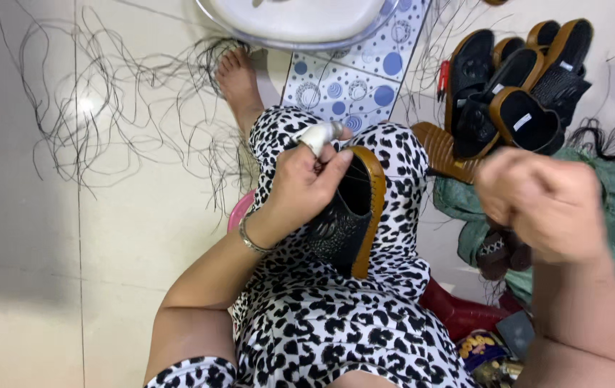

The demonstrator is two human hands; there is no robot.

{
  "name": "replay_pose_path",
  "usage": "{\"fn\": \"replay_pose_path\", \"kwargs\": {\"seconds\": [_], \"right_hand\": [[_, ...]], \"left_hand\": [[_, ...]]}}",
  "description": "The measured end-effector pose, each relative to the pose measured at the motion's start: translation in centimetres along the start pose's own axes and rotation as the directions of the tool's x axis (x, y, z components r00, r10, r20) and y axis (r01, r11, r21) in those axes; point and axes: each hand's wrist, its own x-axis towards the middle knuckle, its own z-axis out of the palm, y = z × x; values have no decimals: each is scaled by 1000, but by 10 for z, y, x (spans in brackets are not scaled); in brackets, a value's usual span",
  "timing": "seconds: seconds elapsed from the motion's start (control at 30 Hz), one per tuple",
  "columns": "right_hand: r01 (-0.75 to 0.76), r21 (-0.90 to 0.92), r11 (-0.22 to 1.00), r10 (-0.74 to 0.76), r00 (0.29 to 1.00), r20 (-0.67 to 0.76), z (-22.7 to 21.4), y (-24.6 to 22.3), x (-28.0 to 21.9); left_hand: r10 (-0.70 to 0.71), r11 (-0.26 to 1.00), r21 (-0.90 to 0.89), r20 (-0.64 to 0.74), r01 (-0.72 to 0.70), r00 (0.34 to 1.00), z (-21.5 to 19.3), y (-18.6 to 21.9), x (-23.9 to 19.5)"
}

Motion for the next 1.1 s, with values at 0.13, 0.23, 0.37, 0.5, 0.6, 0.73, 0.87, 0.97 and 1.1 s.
{"fn": "replay_pose_path", "kwargs": {"seconds": [0.13, 0.23, 0.37, 0.5, 0.6, 0.73, 0.87, 0.97, 1.1], "right_hand": [[-106, -87, 991, 92, 983, -157, 38, 47, 12], [-61, 156, 986, 86, 984, -157, 60, 66, 19], [-31, 209, 978, 48, 996, -76, 73, 45, 17], [105, -141, 984, -119, 989, -93, 60, 21, 23], [42, -167, 985, -69, 985, -160, 58, 24, 27], [-3, 308, 951, 72, 974, -214, 74, 46, 32], [-67, 347, 935, 121, 983, -136, 69, 79, 18], [-107, 223, 969, 102, 994, 34, 68, 64, 9], [-120, 245, 962, 89, 987, 134, 75, 25, 30]], "left_hand": [[13, 992, 128, -20, -10, 1000, 1, 1, -4], [54, 969, 242, -32, -45, 998, 5, 7, -8], [176, 910, 393, -73, -134, 982, 8, 6, -9], [94, 962, 261, -65, -74, 993, 4, 2, -6], [37, 981, 190, -43, -28, 998, -1, 1, -9], [3, 985, 170, -44, 5, 999, -3, 13, -13], [104, 919, 385, -47, -78, 993, 0, 10, -16], [184, 859, 494, -50, -136, 982, 8, 3, -16], [-13, 982, 185, -68, 26, 998, -3, -3, -17]]}}
